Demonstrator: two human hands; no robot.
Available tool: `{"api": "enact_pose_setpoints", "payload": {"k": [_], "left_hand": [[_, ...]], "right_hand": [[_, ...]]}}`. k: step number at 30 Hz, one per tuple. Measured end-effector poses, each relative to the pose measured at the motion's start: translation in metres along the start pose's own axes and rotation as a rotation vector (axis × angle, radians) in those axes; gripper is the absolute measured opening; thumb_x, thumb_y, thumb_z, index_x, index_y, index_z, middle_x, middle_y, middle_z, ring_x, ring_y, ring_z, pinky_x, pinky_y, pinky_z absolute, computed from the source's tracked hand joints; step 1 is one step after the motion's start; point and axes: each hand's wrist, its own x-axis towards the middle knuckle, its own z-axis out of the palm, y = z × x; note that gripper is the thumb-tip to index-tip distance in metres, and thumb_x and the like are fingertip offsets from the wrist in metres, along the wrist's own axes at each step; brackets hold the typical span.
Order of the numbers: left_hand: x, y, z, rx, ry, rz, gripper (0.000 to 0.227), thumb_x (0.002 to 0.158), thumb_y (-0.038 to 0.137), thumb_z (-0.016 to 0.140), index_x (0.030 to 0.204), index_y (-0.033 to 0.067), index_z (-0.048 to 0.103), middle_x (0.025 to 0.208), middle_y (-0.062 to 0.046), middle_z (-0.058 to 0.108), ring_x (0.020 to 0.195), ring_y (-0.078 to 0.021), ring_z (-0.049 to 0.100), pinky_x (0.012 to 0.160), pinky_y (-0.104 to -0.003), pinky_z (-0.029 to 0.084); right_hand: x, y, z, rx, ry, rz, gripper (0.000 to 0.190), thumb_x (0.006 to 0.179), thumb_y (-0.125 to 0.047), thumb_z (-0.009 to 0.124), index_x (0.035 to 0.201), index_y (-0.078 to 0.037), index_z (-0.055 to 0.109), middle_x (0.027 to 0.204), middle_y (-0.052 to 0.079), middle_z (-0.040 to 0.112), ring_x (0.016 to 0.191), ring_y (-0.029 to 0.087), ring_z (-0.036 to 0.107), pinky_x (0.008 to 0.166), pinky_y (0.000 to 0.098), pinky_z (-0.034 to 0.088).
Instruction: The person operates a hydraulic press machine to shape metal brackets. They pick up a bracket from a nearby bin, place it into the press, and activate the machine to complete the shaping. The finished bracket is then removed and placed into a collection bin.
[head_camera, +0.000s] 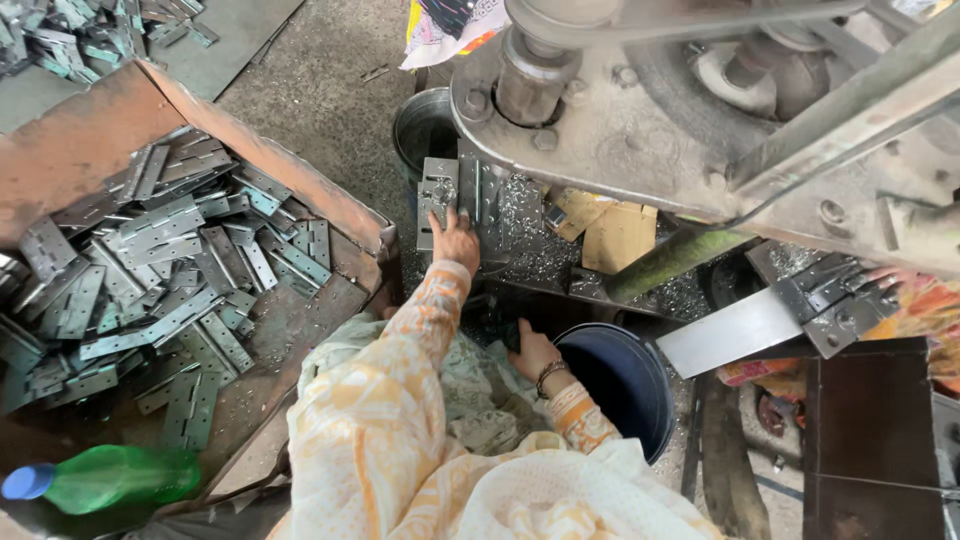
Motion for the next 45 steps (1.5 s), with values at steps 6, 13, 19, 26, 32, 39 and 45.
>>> {"api": "enact_pose_setpoints", "payload": {"k": [6,13,19,26,32,39,45], "left_hand": [[-0.067,0.009,0.055,-0.069,0.204,0.095,0.035,0.11,0.025,0.046,0.129,0.0071,0.07,0.153,-0.013,0.054,0.149,-0.0375,0.036,0.124,-0.067,0.022],[-0.059,0.013,0.066,0.115,0.528,0.126,0.04,0.089,0.022,0.055,0.123,0.0071,0.071,0.14,-0.014,0.059,0.137,-0.0383,0.043,0.11,-0.069,0.032],[-0.073,0.01,0.017,0.006,0.642,0.139,0.031,0.088,0.021,0.06,0.111,0.0066,0.075,0.137,-0.012,0.062,0.131,-0.0331,0.049,0.112,-0.062,0.038],[-0.071,0.006,-0.012,-0.768,0.735,-0.136,0.016,0.083,0.017,0.076,0.092,0.0044,0.078,0.097,-0.011,0.075,0.1,-0.0336,0.065,0.091,-0.046,0.051],[-0.021,-0.002,0.051,-1.795,0.505,0.021,0.026,0.089,0.015,0.076,0.11,0.0018,0.081,0.101,-0.013,0.078,0.089,-0.0216,0.075,0.083,-0.029,0.055],[-0.007,-0.043,0.022,-0.798,0.39,-0.101,0.046,0.086,0.023,0.077,0.13,0.012,0.07,0.139,-0.007,0.061,0.121,-0.0282,0.055,0.099,-0.047,0.047],[-0.06,-0.028,0.004,-0.406,0.406,-0.107,0.049,0.09,0.034,0.069,0.134,0.0133,0.065,0.157,-0.007,0.049,0.141,-0.0326,0.042,0.111,-0.057,0.038]], "right_hand": [[-0.009,-0.016,-0.013,-0.01,-0.025,0.012,0.078,0.082,-0.024,0.072,0.149,-0.005,0.038,0.103,0.03,0.072,0.097,0.045,0.071,0.085,0.0532,0.058],[-0.014,-0.016,-0.015,0.012,0.013,-0.005,0.077,0.084,-0.033,0.073,0.149,-0.007,0.04,0.104,0.029,0.072,0.098,0.046,0.07,0.086,0.0536,0.057],[-0.003,-0.004,-0.013,-0.019,0.04,-0.091,0.074,0.087,-0.045,0.074,0.143,-0.005,0.047,0.109,0.027,0.071,0.101,0.045,0.069,0.087,0.0531,0.056],[0.044,0.004,-0.043,0.279,0.405,-0.241,0.06,0.089,-0.041,0.076,0.129,0.002,0.063,0.1,0.023,0.075,0.089,0.035,0.074,0.08,0.0435,0.058],[0.064,0.002,-0.069,1.277,0.428,-0.157,0.025,0.089,-0.013,0.079,0.109,-0.002,0.068,0.092,0.003,0.074,0.072,0.01,0.067,0.056,0.0259,0.055],[0.055,-0.016,-0.1,0.817,0.787,-0.498,0.018,0.091,-0.008,0.079,0.105,-0.004,0.068,0.094,0.007,0.068,0.077,0.02,0.064,0.066,0.0338,0.055],[0.063,-0.059,-0.065,-0.034,0.619,-0.549,0.026,0.087,-0.008,0.07,0.113,-0.007,0.066,0.112,0.011,0.063,0.103,0.035,0.065,0.082,0.0449,0.056]]}}
